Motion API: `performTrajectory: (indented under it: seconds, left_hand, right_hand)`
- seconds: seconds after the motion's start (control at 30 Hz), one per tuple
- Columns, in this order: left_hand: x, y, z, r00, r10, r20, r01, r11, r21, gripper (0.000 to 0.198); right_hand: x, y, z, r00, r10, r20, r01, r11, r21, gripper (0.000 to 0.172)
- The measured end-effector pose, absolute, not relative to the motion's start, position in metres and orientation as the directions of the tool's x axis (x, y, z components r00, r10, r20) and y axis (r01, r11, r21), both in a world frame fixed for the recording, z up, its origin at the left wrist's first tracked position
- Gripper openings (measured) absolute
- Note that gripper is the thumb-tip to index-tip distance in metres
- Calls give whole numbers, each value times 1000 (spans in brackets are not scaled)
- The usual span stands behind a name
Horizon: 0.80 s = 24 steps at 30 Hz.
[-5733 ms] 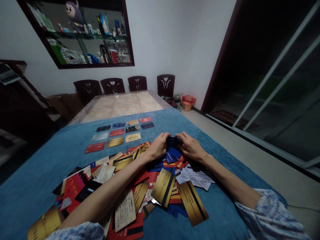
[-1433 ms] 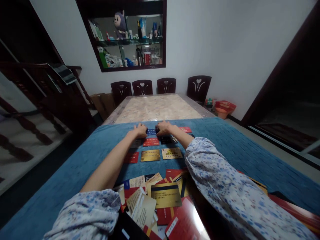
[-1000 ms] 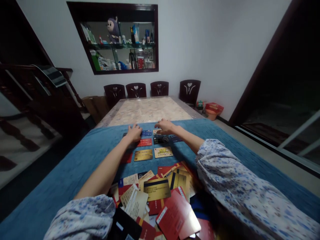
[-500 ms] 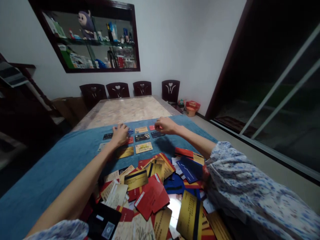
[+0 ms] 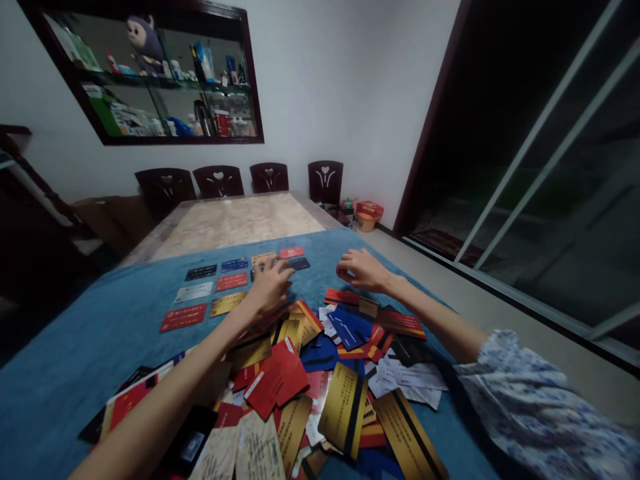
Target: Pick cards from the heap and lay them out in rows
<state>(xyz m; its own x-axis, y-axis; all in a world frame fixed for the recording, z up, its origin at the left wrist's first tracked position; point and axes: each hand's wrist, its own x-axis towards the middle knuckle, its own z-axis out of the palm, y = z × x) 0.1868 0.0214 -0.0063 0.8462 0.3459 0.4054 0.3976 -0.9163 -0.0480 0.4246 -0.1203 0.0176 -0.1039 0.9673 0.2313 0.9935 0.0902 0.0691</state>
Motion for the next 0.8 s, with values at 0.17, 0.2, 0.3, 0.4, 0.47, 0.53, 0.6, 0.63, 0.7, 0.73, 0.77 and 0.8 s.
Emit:
performTrajectory:
  seconds: [0.17, 0.2, 0.3, 0.4, 0.47, 0.53, 0.6, 0.63, 0.7, 0.73, 0.77, 0.8]
  left_hand:
    - [199, -12, -8, 901, 253, 353, 299, -951, -82, 31]
    - [202, -17, -8, 911, 238, 336, 282, -956, -87, 31]
    - [215, -28, -10, 933, 221, 284, 252, -965, -77, 30]
    - [229, -33, -12, 954, 211, 212, 228, -972, -55, 27]
    - [239, -34, -14, 967, 203, 153, 211, -977, -38, 25]
    - [248, -32, -15, 977, 199, 83, 201, -979, -23, 24]
    - [255, -27, -17, 982, 190, 10, 190, -982, -4, 23]
    - [257, -25, -18, 983, 184, -22, 184, -983, 8, 24]
    - [261, -20, -20, 982, 173, -70, 175, -984, 30, 25]
    - [262, -17, -21, 982, 167, -86, 171, -985, 38, 25]
    - [263, -16, -22, 982, 164, -97, 169, -985, 44, 25]
    - [264, -15, -22, 981, 161, -105, 167, -985, 47, 26]
  right_hand:
    - [428, -149, -1, -85, 967, 239, 996, 77, 39, 18]
    - [428, -154, -4, -71, 969, 237, 997, 66, 26, 17]
    - [429, -166, -13, -45, 974, 223, 999, 50, -16, 15]
    - [430, -173, -20, -34, 973, 228, 997, 49, -59, 16]
    - [431, -175, -23, -34, 975, 221, 996, 52, -79, 20]
    - [431, -175, -26, -32, 978, 205, 995, 51, -86, 23]
    - [432, -175, -28, -26, 983, 182, 995, 43, -93, 26]
    - [433, -175, -29, -25, 985, 168, 994, 42, -99, 26]
    - [434, -175, -31, -28, 989, 147, 992, 45, -114, 27]
    - [435, -175, -32, -31, 989, 141, 991, 49, -121, 28]
    - [435, -176, -33, -35, 990, 138, 990, 53, -128, 28]
    - [436, -176, -33, -40, 990, 135, 989, 58, -134, 29]
